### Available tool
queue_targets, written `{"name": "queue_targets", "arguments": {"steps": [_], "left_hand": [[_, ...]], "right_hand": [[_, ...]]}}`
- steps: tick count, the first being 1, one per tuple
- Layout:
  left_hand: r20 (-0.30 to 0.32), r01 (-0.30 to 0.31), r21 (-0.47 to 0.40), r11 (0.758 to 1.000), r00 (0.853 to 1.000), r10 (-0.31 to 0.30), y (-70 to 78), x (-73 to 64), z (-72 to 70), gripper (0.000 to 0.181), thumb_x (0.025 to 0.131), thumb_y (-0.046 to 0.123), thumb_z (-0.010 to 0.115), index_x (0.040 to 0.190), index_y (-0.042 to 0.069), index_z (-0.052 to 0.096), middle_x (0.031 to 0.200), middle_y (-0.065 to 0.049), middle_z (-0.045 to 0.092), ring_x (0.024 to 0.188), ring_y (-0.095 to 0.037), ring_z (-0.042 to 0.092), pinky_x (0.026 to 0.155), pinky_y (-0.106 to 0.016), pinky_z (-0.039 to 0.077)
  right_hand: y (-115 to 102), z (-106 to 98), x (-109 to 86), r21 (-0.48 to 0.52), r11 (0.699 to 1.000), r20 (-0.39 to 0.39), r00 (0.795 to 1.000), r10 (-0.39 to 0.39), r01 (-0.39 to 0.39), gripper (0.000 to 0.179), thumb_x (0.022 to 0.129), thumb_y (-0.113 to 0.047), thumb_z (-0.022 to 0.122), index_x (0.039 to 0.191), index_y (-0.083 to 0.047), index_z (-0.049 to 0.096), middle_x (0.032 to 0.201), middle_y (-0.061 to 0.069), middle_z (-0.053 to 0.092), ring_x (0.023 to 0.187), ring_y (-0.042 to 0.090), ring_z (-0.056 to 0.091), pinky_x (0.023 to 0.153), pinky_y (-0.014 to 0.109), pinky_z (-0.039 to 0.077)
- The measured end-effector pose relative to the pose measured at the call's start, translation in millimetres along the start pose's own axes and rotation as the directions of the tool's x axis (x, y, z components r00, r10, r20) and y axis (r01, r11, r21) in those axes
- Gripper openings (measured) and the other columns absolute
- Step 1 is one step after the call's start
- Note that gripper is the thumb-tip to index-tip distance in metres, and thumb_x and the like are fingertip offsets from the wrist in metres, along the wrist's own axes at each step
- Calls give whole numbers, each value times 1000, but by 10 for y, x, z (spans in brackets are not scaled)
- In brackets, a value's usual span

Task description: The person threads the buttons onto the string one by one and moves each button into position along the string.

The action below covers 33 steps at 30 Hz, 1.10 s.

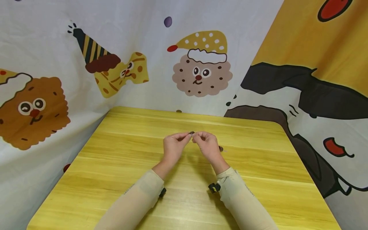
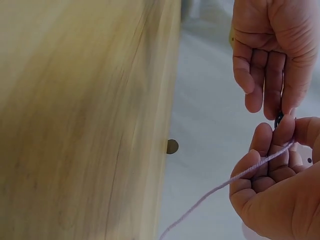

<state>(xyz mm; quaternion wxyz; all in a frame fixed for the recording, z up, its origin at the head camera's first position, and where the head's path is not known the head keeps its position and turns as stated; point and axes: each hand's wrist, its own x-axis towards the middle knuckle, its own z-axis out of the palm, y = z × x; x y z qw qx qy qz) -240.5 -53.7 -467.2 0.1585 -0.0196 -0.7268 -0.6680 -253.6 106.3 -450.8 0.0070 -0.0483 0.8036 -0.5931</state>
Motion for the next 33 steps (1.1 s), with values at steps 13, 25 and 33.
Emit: {"name": "queue_targets", "arguments": {"steps": [13, 25, 33], "left_hand": [[50, -142, 21, 990, 989, 141, -16, 4, -4, 9, 97, 16, 82, 101, 8, 85, 103, -9, 84, 84, -18, 79, 72, -22, 63], [51, -101, 53, 993, 994, 98, -18, 21, -35, 19, 100, 23, 77, 113, 11, 83, 105, -6, 83, 92, -20, 78, 76, -22, 62], [36, -43, 17, 999, 998, 43, 12, 34, -49, 16, 98, 17, 81, 112, 10, 83, 100, -8, 83, 88, -14, 75, 77, -22, 60]], "right_hand": [[11, 12, 6, 53, 998, 2, 999, -38, 37, 25, 107, -30, 68, 111, -6, 75, 104, 13, 76, 100, 20, 70, 95, 33, 54], [30, 6, 3, 58, 997, 22, 999, -45, 44, 23, 108, -27, 67, 110, -7, 75, 100, 7, 76, 97, 18, 68, 88, 29, 53], [54, 15, 10, 43, 998, 44, 998, -51, 49, 20, 109, -26, 66, 107, -8, 75, 97, 3, 75, 96, 22, 65, 83, 29, 51]]}}
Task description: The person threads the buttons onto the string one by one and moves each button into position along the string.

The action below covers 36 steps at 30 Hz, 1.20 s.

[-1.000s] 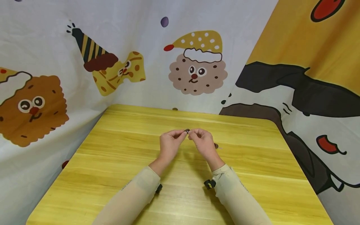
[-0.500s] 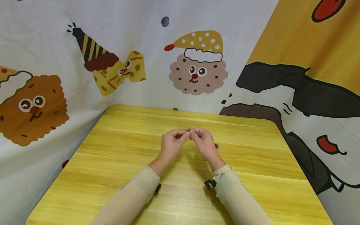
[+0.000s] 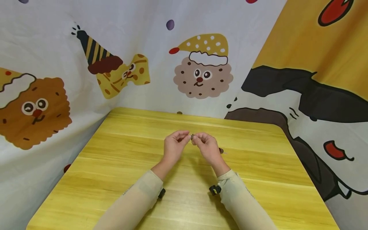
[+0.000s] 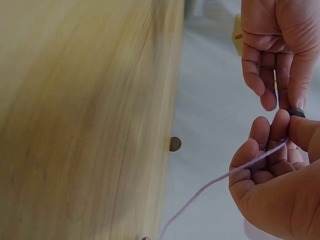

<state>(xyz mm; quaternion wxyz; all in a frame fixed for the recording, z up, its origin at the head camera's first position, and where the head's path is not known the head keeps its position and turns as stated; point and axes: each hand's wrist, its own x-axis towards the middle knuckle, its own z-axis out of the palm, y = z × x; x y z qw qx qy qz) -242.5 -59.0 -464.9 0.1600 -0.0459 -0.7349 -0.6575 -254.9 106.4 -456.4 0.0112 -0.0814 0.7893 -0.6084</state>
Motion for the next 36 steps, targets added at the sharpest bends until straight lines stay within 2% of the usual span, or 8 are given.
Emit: {"name": "queue_targets", "arguments": {"steps": [4, 8, 13, 17, 21, 25, 29, 36], "left_hand": [[12, 19, 5, 1000, 1000, -19, 4, -1, -6, 15, 98, 15, 81, 112, 12, 82, 98, -7, 82, 86, -12, 73, 76, -22, 59], [29, 44, -10, 999, 999, -44, 5, 5, -7, 15, 98, 14, 80, 113, 11, 82, 98, -8, 82, 86, -14, 73, 77, -22, 59], [79, 130, -62, 990, 989, -125, 26, 23, -21, 20, 100, 14, 78, 118, 7, 80, 105, -12, 81, 91, -23, 76, 79, -26, 63], [132, 227, -134, 965, 969, -210, 19, 63, -44, 23, 101, 13, 76, 121, 3, 77, 108, -15, 80, 89, -16, 76, 80, -28, 64], [190, 328, -201, 923, 938, -291, 15, 100, -77, 27, 101, 11, 75, 126, -1, 74, 113, -17, 79, 90, -14, 76, 80, -28, 65], [219, 383, -214, 898, 915, -338, 44, 118, -107, 30, 101, 10, 75, 128, -3, 73, 115, -18, 77, 91, -15, 76, 80, -28, 65], [209, 384, -190, 904, 915, -345, 62, 110, -117, 28, 102, 9, 74, 127, -3, 73, 114, -17, 76, 92, -16, 75, 81, -30, 65], [146, 342, -149, 928, 936, -321, 55, 109, -110, 23, 101, 9, 74, 122, -1, 75, 110, -14, 77, 93, -15, 73, 84, -32, 64]], "right_hand": [[23, 0, 12, 2, 1000, 10, 1000, 10, -10, 20, 109, -25, 66, 113, -7, 75, 103, 9, 78, 97, 16, 67, 89, 30, 53], [30, 2, 14, 2, 1000, 18, 1000, 17, -17, 21, 109, -22, 66, 121, -7, 72, 109, 16, 78, 102, 20, 72, 93, 32, 54], [41, 2, 25, -19, 1000, 16, 1000, 10, -9, 21, 109, -20, 66, 125, -7, 71, 109, 16, 79, 103, 20, 74, 94, 33, 56], [49, 3, 29, -63, 998, 18, 1000, -4, 5, 20, 108, -20, 67, 123, -8, 72, 107, 12, 80, 102, 18, 75, 94, 34, 59], [54, 7, 21, -103, 994, 27, 999, -29, 32, 19, 108, -20, 67, 122, -8, 73, 106, 10, 80, 104, 19, 76, 88, 31, 60], [58, 18, 13, -143, 988, 31, 998, -52, 56, 21, 107, -19, 67, 123, -7, 74, 107, 9, 80, 105, 23, 76, 87, 32, 60], [58, 31, 7, -179, 981, 36, 997, -71, 76, 21, 106, -19, 69, 124, -8, 75, 109, 10, 81, 107, 26, 76, 92, 37, 61], [24, 41, -1, -245, 959, 84, 989, -122, 139, 33, 102, -14, 75, 134, -8, 72, 114, 8, 80, 105, 22, 73, 87, 32, 60]]}}
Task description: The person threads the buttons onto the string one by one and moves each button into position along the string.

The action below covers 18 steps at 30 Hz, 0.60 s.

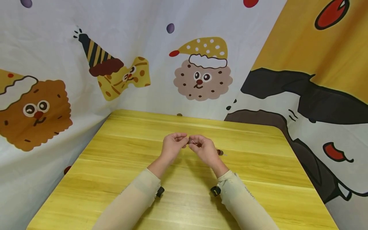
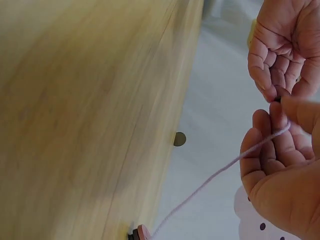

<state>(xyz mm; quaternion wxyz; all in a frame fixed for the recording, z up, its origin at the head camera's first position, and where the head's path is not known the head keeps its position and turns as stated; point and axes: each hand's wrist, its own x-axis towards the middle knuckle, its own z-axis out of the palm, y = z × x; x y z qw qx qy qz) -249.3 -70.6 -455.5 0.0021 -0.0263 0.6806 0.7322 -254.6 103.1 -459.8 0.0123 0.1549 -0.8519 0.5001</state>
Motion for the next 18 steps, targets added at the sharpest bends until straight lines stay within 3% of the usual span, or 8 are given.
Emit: {"name": "queue_targets", "arguments": {"steps": [4, 11, 15, 18], "left_hand": [[-5, -20, 27, 999, 1000, 20, -5, -6, 1, 24, 101, 11, 74, 122, -2, 75, 109, -14, 77, 93, -15, 72, 83, -31, 64], [12, -35, 99, 994, 999, 34, -4, -25, -3, 22, 100, 11, 72, 120, 2, 75, 108, -12, 76, 91, -16, 70, 82, -28, 63], [0, -58, 120, 991, 998, 59, 12, -28, -8, 22, 100, 12, 72, 120, 4, 75, 106, -9, 74, 92, -16, 68, 85, -33, 63], [-24, -110, 142, 984, 993, 114, 25, -28, -20, 20, 99, 13, 73, 118, 6, 75, 104, -8, 74, 93, -17, 67, 84, -35, 62]], "right_hand": [[-3, 6, 8, -100, 993, 4, 998, -61, 61, 40, 98, -17, 80, 136, -7, 71, 112, 5, 80, 105, 21, 73, 91, 38, 59], [-8, 13, 19, -273, 949, 5, 987, -161, 156, 39, 97, -23, 82, 131, -8, 72, 111, 2, 81, 108, 22, 76, 97, 47, 61], [-16, 10, 30, -307, 937, -15, 983, -181, 168, 39, 96, -25, 84, 129, -9, 74, 121, 6, 78, 120, 27, 72, 105, 50, 58], [-13, 5, 40, -312, 935, -45, 980, -194, 171, 39, 94, -26, 86, 128, -11, 75, 131, 9, 74, 131, 32, 65, 112, 52, 54]]}}
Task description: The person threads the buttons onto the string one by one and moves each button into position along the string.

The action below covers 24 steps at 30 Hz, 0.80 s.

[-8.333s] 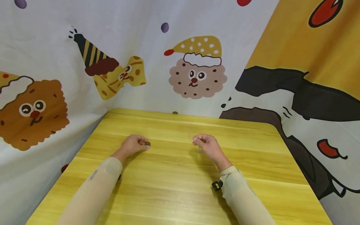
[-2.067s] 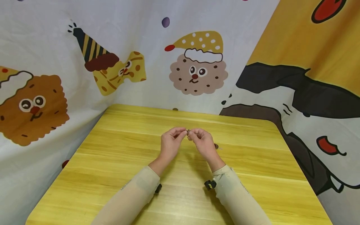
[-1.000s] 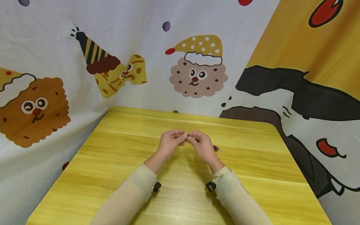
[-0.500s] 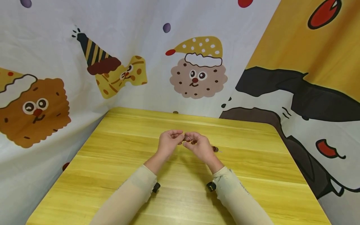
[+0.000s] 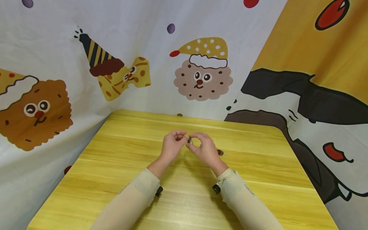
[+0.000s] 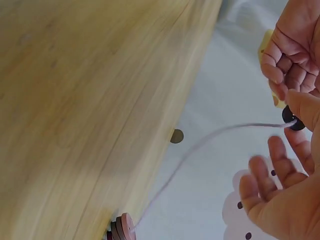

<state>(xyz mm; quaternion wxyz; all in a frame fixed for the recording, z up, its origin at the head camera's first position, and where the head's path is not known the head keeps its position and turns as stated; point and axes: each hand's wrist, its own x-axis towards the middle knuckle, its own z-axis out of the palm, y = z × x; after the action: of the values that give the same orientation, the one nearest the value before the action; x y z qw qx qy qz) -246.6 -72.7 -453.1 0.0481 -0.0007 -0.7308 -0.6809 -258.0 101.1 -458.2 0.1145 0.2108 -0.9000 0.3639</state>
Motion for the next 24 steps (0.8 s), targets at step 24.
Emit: {"name": "queue_targets", "arguments": {"steps": [24], "left_hand": [[-61, -133, 130, 983, 988, 141, -78, -1, -74, 31, 98, 10, 72, 129, 11, 73, 93, -6, 80, 77, -14, 62, 64, -21, 48]], "right_hand": [[559, -263, -92, 6, 997, 199, 977, 71, -74, 37, 92, -27, 87, 124, -14, 78, 136, 6, 72, 138, 38, 58, 119, 64, 42]]}}
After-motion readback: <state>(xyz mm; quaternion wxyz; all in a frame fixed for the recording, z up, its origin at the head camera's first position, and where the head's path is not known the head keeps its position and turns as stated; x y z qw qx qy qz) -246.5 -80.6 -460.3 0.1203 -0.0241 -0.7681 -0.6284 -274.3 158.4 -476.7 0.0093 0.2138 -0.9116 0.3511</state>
